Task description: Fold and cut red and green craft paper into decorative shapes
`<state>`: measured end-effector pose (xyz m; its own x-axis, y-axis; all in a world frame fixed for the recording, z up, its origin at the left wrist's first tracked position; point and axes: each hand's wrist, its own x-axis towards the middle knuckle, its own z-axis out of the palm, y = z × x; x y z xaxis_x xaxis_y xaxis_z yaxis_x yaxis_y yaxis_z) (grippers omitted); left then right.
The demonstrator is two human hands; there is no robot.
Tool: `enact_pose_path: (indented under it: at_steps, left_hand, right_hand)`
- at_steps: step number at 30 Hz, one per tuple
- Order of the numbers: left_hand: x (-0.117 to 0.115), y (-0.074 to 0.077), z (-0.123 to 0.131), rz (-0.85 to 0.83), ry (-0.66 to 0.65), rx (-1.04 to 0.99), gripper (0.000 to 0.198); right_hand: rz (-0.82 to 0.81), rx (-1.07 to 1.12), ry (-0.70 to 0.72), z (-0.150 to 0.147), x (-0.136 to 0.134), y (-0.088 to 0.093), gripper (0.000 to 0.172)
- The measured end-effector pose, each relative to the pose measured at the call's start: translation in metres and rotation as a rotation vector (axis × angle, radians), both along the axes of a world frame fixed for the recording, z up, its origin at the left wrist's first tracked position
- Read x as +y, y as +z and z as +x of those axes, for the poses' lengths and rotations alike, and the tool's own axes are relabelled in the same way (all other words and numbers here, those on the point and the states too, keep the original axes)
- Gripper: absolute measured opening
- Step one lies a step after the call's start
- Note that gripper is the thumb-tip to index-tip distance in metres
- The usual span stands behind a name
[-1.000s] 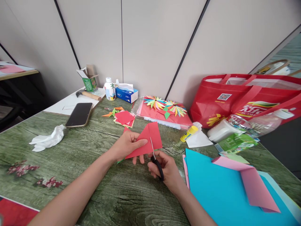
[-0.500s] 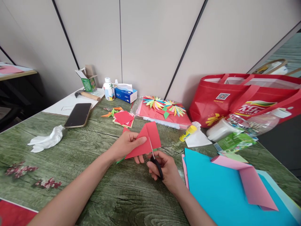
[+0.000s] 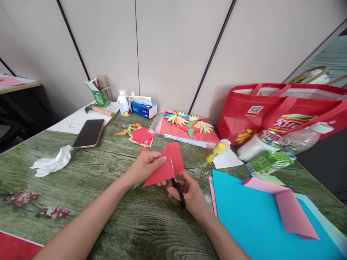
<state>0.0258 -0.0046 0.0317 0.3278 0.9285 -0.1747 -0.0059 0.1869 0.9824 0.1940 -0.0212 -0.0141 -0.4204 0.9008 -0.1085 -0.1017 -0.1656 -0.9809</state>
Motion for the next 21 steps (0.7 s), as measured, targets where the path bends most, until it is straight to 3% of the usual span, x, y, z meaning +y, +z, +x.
enact_pose_path:
  at_steps: [6,21]
  left_hand:
    - [-0.0031,-0.0021,0.006,-0.037,-0.059,-0.003,0.028]
    - [-0.0033,-0.0035,0.0059,-0.016,-0.04,0.033,0.03]
  right_hand:
    - [0.019,0.09,0.032,-0.0031,0.0009,0.0011,0.04]
    - [-0.003,0.053,-0.014,-0.0017,0.0008,-0.002,0.037]
